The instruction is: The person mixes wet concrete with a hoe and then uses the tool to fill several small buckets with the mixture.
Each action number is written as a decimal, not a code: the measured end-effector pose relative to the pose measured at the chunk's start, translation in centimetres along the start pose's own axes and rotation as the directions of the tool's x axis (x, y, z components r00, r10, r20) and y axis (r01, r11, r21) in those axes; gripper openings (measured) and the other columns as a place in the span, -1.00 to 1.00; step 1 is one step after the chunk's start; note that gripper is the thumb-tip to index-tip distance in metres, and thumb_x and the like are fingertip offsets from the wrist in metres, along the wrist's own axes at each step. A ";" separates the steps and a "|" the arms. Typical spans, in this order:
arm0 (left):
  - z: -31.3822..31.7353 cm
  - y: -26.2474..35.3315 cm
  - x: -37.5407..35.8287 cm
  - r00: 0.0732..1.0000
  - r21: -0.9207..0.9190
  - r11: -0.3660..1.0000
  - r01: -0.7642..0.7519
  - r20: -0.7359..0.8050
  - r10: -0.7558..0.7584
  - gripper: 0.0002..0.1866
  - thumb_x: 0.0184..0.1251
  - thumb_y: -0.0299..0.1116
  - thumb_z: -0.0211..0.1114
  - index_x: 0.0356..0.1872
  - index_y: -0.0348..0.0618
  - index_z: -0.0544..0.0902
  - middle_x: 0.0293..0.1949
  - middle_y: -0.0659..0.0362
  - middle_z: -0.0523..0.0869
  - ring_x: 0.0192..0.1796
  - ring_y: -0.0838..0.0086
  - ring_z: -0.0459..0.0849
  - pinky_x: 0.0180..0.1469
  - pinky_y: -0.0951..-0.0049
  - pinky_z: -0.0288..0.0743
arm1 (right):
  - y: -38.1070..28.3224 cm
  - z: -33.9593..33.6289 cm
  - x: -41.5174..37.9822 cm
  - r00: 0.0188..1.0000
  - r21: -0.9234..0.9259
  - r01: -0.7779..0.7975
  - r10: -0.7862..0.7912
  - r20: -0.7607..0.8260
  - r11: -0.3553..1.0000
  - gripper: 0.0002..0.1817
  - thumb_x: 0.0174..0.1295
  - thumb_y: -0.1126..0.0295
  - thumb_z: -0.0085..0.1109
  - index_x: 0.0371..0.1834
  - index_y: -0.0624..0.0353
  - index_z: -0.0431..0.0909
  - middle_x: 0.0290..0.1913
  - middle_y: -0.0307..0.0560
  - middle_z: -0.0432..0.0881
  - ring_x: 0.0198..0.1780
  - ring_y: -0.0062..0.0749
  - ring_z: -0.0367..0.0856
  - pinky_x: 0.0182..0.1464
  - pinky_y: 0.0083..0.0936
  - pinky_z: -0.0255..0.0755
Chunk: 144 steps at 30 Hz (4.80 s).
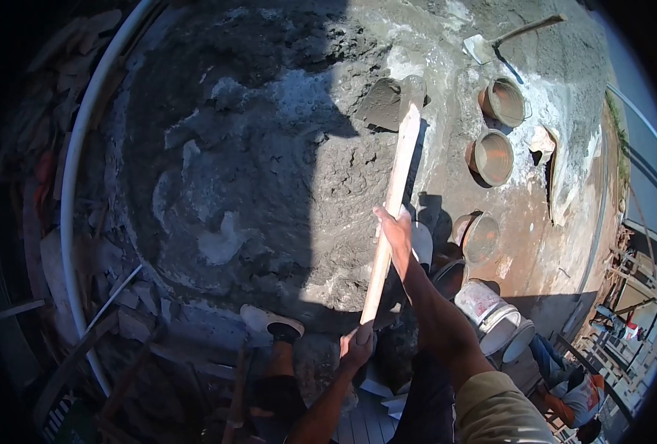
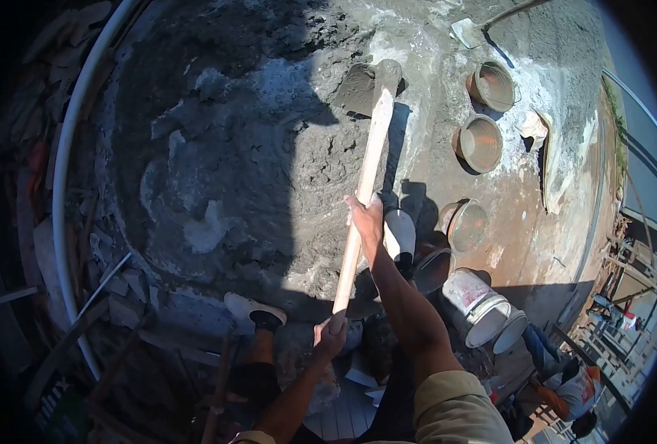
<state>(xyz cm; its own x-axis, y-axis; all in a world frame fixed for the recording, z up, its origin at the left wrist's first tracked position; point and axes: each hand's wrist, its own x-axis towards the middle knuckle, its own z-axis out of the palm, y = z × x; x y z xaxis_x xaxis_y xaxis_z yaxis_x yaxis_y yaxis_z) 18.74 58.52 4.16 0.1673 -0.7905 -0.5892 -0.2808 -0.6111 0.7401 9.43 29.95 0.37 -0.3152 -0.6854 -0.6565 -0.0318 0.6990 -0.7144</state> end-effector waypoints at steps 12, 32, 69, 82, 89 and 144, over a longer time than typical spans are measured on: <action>2.8 12.3 18.5 0.975 0.045 0.998 0.035 0.216 -0.044 -0.73 0.09 -0.24 0.29 -0.25 -0.20 0.65 -0.40 -0.12 0.68 -0.24 0.01 0.69 -0.23 0.19 0.53 | -2.5 -3.3 16.1 0.997 -0.111 -0.017 0.008 -0.082 0.994 -0.77 0.10 0.36 0.07 -0.47 0.37 0.44 -0.62 -0.05 0.47 -0.69 -0.33 0.49 -0.65 -0.41 0.42; -8.8 -4.1 -6.8 0.976 0.201 0.955 0.217 -0.078 -0.205 -0.80 0.09 -0.24 0.33 -0.46 -0.14 0.57 -0.49 -0.04 0.65 -0.41 -0.01 0.63 -0.35 0.19 0.50 | 7.3 4.0 -13.9 0.897 0.263 -0.442 0.432 0.100 0.857 -0.86 0.18 0.37 0.12 -0.43 0.11 0.37 -0.58 -0.28 0.40 -0.62 -0.56 0.38 -0.59 -0.57 0.32; 2.1 2.1 4.3 0.998 -0.256 0.967 0.010 -0.057 -0.026 -0.74 0.19 -0.20 0.31 -0.34 -0.23 0.67 -0.48 -0.09 0.67 -0.36 0.05 0.70 -0.33 0.23 0.54 | 0.2 0.4 -3.8 0.989 -0.129 0.129 -0.118 0.087 0.983 -0.83 0.16 0.44 0.16 -0.28 0.26 0.41 -0.59 -0.20 0.44 -0.68 -0.52 0.42 -0.65 -0.53 0.31; -0.3 2.6 8.0 0.988 -0.141 0.980 0.140 -0.047 -0.148 -0.67 0.17 -0.16 0.34 -0.44 -0.29 0.61 -0.53 -0.13 0.63 -0.43 -0.02 0.64 -0.33 0.14 0.48 | 2.6 4.6 1.8 0.980 -0.080 -0.101 0.113 0.165 0.992 -0.78 -0.01 0.52 0.23 -0.29 0.30 0.46 -0.59 -0.16 0.47 -0.66 -0.45 0.45 -0.64 -0.50 0.40; 0.0 3.3 -4.2 0.987 0.095 0.982 0.163 -0.019 -0.162 -0.70 0.16 -0.19 0.34 -0.56 -0.20 0.55 -0.56 -0.14 0.60 -0.42 -0.04 0.65 -0.42 0.09 0.46 | 9.9 -1.4 -8.7 0.903 0.122 -0.403 0.373 0.215 0.907 -0.93 0.02 0.50 0.19 -0.45 0.17 0.49 -0.69 -0.29 0.38 -0.71 -0.58 0.36 -0.69 -0.59 0.27; 9.7 14.8 22.7 0.932 -0.296 0.941 0.163 0.358 -0.049 -0.56 0.07 -0.09 0.32 -0.25 -0.34 0.62 -0.39 -0.18 0.68 -0.23 0.01 0.69 -0.19 0.20 0.54 | -9.0 -7.3 22.3 0.964 -0.438 0.258 -0.256 0.066 0.861 -0.71 0.06 0.37 0.14 -0.35 0.47 0.47 -0.56 0.01 0.56 -0.63 -0.34 0.56 -0.61 -0.41 0.43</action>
<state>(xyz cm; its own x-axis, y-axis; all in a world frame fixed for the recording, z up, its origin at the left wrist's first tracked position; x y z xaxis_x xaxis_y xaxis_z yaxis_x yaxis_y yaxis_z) 9.25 31.98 -1.39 -0.1684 -0.6921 -0.7018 0.0431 -0.7165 0.6963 -4.27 9.86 -6.04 -0.2332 -0.8533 -0.4664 -0.5244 0.5143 -0.6786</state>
